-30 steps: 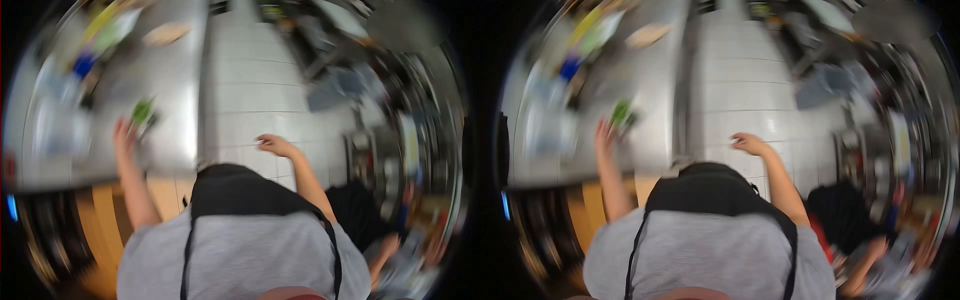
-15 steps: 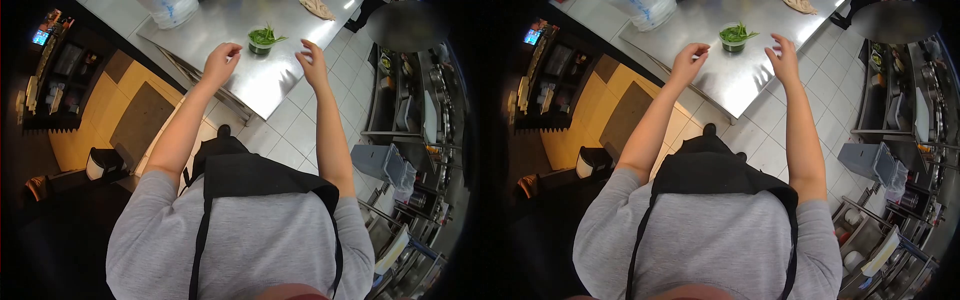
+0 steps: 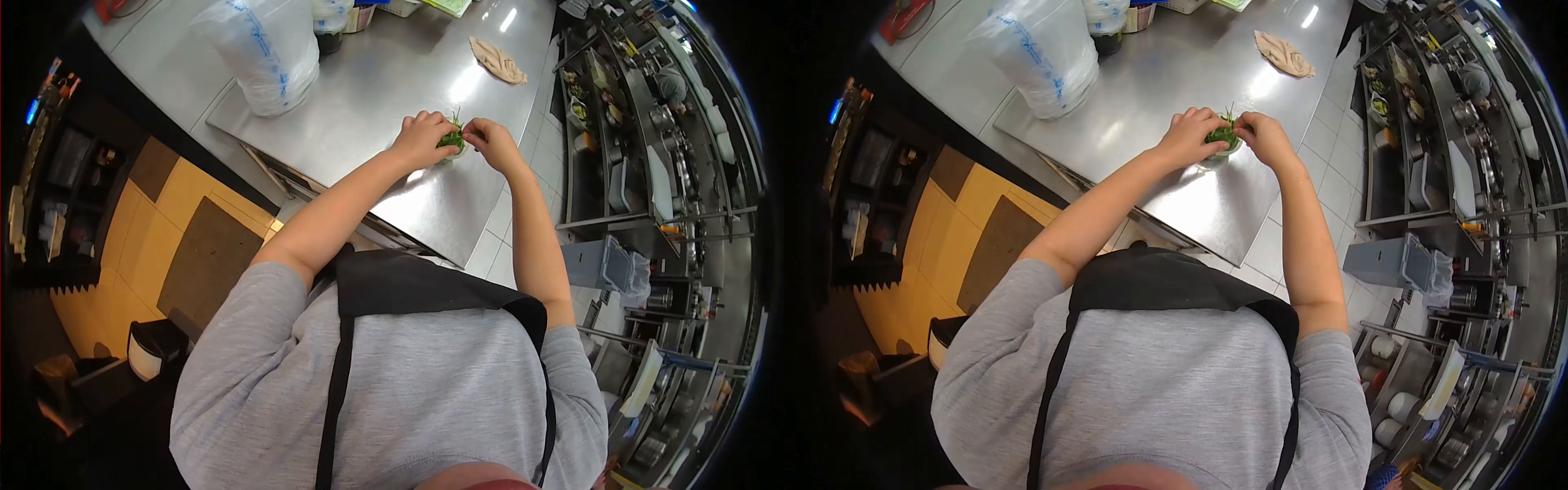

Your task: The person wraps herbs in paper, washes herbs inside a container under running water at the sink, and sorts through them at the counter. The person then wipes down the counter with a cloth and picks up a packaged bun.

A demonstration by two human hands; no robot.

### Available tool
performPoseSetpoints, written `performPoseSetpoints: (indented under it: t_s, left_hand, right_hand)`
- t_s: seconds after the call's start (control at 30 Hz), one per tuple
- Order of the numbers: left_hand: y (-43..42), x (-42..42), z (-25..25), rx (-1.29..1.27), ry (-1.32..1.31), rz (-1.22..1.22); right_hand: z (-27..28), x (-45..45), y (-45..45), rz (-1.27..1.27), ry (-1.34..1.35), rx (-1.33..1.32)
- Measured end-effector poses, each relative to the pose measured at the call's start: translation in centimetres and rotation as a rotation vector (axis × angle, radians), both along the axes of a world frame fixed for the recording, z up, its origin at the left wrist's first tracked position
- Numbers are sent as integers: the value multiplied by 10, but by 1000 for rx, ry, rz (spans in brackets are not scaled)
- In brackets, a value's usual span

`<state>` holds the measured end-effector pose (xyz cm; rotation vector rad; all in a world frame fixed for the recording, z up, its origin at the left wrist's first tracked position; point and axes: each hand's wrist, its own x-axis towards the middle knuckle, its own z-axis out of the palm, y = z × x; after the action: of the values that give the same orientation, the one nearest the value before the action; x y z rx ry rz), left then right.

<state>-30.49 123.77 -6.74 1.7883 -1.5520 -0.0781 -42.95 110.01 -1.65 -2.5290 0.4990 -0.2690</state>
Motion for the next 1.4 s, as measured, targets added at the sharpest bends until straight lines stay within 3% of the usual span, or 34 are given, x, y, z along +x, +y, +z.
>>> performPoseSetpoints:
  t_s: [0.03, 0.17, 0.3, 0.43, 0.5, 0.53, 0.57, 0.67, 0.77, 0.97, 1.1, 1.23, 1.33, 1.4]
  left_hand:
    - [-6, -1, -3, 5, 1, -8]
    - [-40, 8, -14, 164, 114, -9]
    - [-51, 1, -25, 151, 193, 16]
    - [-43, 6, -17, 142, 365, -76]
    - [-34, 8, -4, 208, 375, -113]
    - [-32, 6, 0, 205, 374, -107]
    - [-29, 5, 3, 234, 308, -96]
    - [-32, 0, 0, 258, 230, -50]
    - [-34, 0, 1, 255, 219, -33]
    - [-33, 0, 13, 399, 116, 5]
    - [-39, -9, 2, 307, 109, 123]
    - [-37, -7, 0, 306, 102, 73]
    - [-36, -10, -6, 289, 168, 119]
    - [-39, -9, -13, 136, 336, 123]
  right_hand:
    - [1, 3, 3, -68, 45, 113]
    - [1, 9, 6, -69, 63, -111]
    - [-11, 7, -6, -27, -136, 190]
    - [3, 11, -6, -1, -114, 308]
    - [1, 6, -11, 78, -116, 272]
    - [3, 6, -11, 150, -112, 60]
    - [10, 7, -5, 159, -116, 61]
    - [27, 6, 15, 256, -87, -466]
    - [21, 4, 16, 204, -73, -620]
    - [1, -2, 13, 216, -85, -642]
    - [-1, -9, 10, 169, -26, -629]
    - [-6, -9, 12, 120, -39, -647]
    - [-10, -8, 14, 108, 28, -642]
    - [-12, -8, 15, 70, -53, -635]
